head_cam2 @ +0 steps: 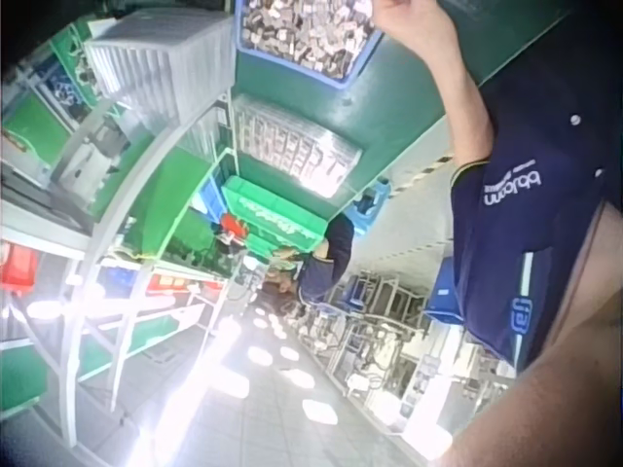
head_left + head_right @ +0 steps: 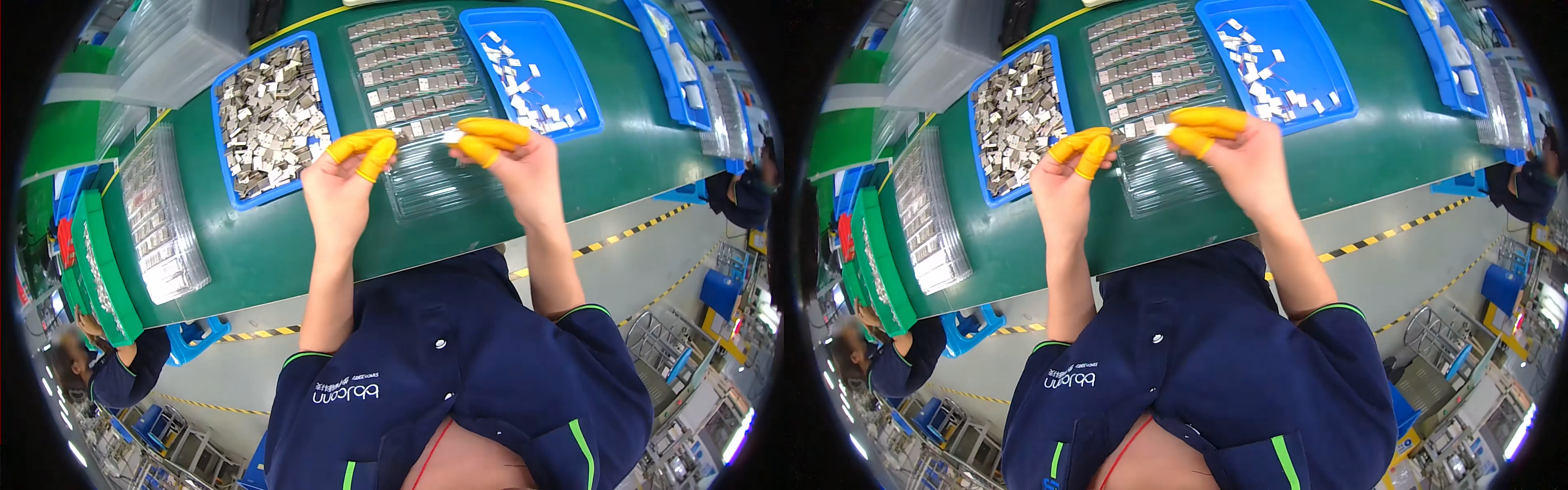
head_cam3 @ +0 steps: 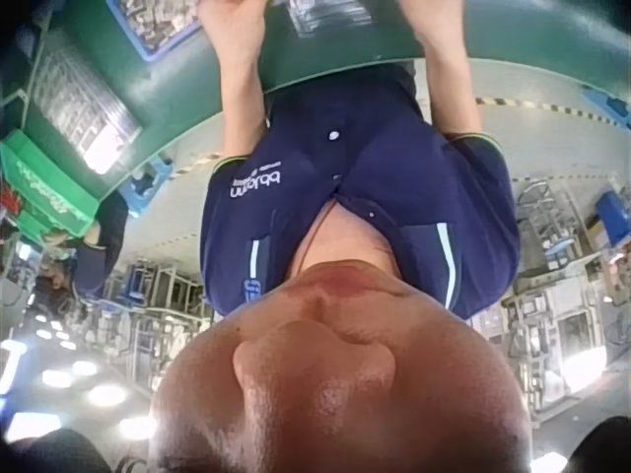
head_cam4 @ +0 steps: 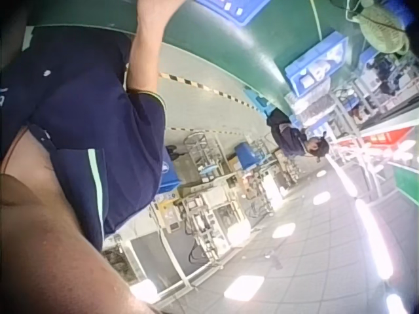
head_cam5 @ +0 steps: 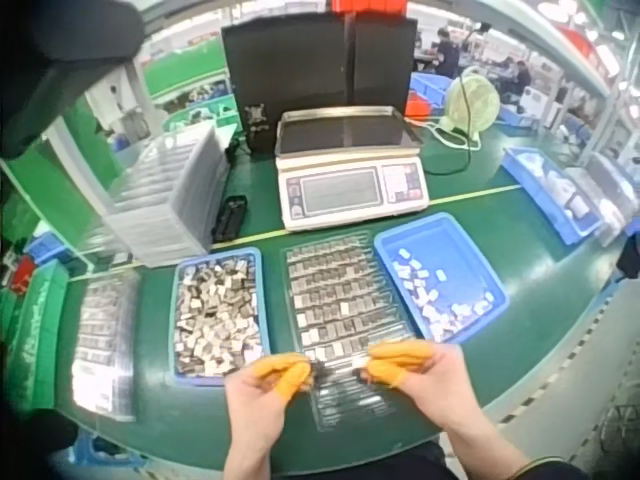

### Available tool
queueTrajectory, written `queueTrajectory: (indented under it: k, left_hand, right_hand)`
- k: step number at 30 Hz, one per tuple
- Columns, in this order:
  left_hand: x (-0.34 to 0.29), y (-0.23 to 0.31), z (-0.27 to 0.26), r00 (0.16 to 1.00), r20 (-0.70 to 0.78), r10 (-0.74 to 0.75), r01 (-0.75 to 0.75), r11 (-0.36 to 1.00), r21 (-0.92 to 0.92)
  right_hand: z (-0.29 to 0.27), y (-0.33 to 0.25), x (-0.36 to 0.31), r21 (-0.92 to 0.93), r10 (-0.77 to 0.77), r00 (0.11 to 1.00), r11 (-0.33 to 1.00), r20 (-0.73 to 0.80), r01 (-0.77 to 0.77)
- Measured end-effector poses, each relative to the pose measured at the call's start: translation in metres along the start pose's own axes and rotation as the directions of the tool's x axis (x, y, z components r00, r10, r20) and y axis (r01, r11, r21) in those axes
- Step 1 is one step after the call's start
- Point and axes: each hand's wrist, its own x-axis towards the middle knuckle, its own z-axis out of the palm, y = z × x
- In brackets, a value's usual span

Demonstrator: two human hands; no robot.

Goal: The person assembles small electronic components by picking a silver metallic piece from a blue bin and a white plastic piece from a tray, then joining them together. The person places the assembled unit into a clear plastic organizer tray on the green workbench. This repetitive assembly process continues throughout the clip.

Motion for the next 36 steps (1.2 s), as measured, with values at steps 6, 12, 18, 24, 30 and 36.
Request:
queueTrajectory:
  k: [6,12,18,24,30,36]
  left_hand:
    - [-0.004,-0.014,0.015,0.973,0.201,-0.112,0.126,0.990,-0.061]
    - [-0.005,-0.018,0.020,0.975,0.198,-0.100,0.113,0.992,-0.056]
    - [-0.014,-0.018,0.023,0.987,0.144,-0.063,0.059,0.998,0.033]
    - [-0.017,-0.007,0.022,0.953,0.287,-0.097,0.125,0.989,-0.081]
    - [-0.020,-0.010,0.018,0.940,0.301,-0.158,0.183,0.982,-0.056]
    - [-0.023,-0.010,0.021,0.943,0.287,-0.165,0.191,0.980,-0.063]
  right_hand:
    - [-0.003,-0.001,0.000,-0.100,0.032,0.999,0.995,0.026,-0.029]
    - [-0.008,-0.003,-0.005,-0.285,0.017,1.000,0.958,0.011,-0.013]
    - [-0.011,-0.008,-0.010,-0.572,-0.087,0.993,0.812,0.079,0.117]
    - [-0.021,0.005,-0.004,0.067,0.231,0.930,0.963,0.287,-0.260]
    - [-0.023,0.026,-0.008,0.219,0.291,0.889,0.898,0.355,-0.381]
    - [-0.021,0.034,-0.008,0.247,0.308,0.887,0.882,0.344,-0.401]
